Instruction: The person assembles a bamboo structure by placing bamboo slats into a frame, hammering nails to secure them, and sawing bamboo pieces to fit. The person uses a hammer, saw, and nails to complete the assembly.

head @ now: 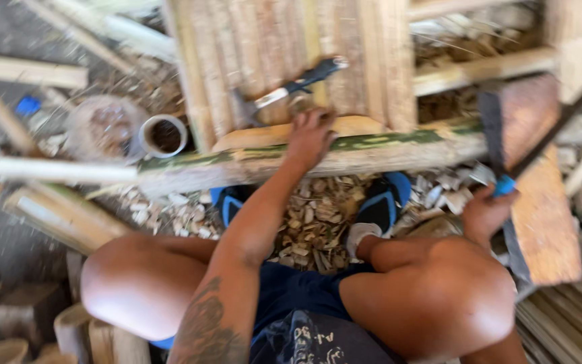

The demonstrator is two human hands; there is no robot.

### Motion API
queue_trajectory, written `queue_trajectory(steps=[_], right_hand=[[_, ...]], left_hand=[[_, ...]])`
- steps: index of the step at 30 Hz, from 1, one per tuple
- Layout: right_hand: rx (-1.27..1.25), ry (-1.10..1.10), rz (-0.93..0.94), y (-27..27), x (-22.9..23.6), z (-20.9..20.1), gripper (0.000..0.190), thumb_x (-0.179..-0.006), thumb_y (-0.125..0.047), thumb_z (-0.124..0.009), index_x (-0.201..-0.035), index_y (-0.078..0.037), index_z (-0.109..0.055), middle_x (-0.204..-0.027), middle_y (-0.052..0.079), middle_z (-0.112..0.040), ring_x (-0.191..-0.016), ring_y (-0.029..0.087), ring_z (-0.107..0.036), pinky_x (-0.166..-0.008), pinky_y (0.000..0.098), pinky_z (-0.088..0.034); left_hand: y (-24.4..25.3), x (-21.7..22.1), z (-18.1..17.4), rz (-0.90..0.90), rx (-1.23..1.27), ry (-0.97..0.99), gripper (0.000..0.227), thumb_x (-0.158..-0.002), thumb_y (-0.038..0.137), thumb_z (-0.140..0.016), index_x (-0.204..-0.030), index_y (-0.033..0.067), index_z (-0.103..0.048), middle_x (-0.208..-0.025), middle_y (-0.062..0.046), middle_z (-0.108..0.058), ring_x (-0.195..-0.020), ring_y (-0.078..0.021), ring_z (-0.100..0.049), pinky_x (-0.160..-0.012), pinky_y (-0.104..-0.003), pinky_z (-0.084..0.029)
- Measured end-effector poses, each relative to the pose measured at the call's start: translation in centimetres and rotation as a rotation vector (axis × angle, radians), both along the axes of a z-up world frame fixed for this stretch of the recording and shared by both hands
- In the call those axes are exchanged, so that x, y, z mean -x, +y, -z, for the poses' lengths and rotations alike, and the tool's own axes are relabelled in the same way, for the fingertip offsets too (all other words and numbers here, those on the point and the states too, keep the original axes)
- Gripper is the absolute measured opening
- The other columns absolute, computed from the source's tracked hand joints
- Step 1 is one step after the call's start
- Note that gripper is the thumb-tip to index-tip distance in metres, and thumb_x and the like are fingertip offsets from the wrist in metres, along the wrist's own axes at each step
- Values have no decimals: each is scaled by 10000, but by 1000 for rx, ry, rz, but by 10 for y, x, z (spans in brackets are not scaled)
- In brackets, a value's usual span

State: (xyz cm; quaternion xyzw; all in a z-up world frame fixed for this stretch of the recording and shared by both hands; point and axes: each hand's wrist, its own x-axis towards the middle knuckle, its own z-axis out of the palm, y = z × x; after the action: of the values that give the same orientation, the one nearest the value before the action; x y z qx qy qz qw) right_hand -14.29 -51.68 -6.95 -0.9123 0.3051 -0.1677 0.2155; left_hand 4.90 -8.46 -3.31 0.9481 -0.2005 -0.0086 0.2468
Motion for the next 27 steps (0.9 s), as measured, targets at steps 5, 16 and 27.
queue_trajectory(steps=[5, 16, 27], right_hand=[[200, -76, -105, 5, -3, -10, 486, -1178, -142, -557, -1447, 215, -364, -1349, 439, -510, -1271, 556, -520, -1128, 551, -423], [17, -37, 100, 2, 17, -62, 463, -1166, -150, -559, -1427, 193, -391, -1308, 422, -519, -1214, 545, -516, -1096, 551, -426], [33, -20, 121, 7, 2, -67, 440, -1153, -159, -561, -1408, 171, -419, -1267, 405, -528, -1157, 533, -512, -1064, 550, -428]], left_hand=[[11, 5, -8, -18, 144, 62, 505, -915, 300, -685, -1391, 154, -599, -1387, -97, -514, -1281, -357, -455, -1111, -511, -388], [23, -8, -24, -98, 115, 258, 447, -802, 354, -769, -1224, 251, -664, -1238, -83, -530, -1232, -327, -458, -1003, -564, -344], [29, -1, -13, -33, 129, 170, 522, -867, 349, -733, -1361, 245, -600, -1295, -51, -513, -1260, -279, -455, -1070, -566, -320]])
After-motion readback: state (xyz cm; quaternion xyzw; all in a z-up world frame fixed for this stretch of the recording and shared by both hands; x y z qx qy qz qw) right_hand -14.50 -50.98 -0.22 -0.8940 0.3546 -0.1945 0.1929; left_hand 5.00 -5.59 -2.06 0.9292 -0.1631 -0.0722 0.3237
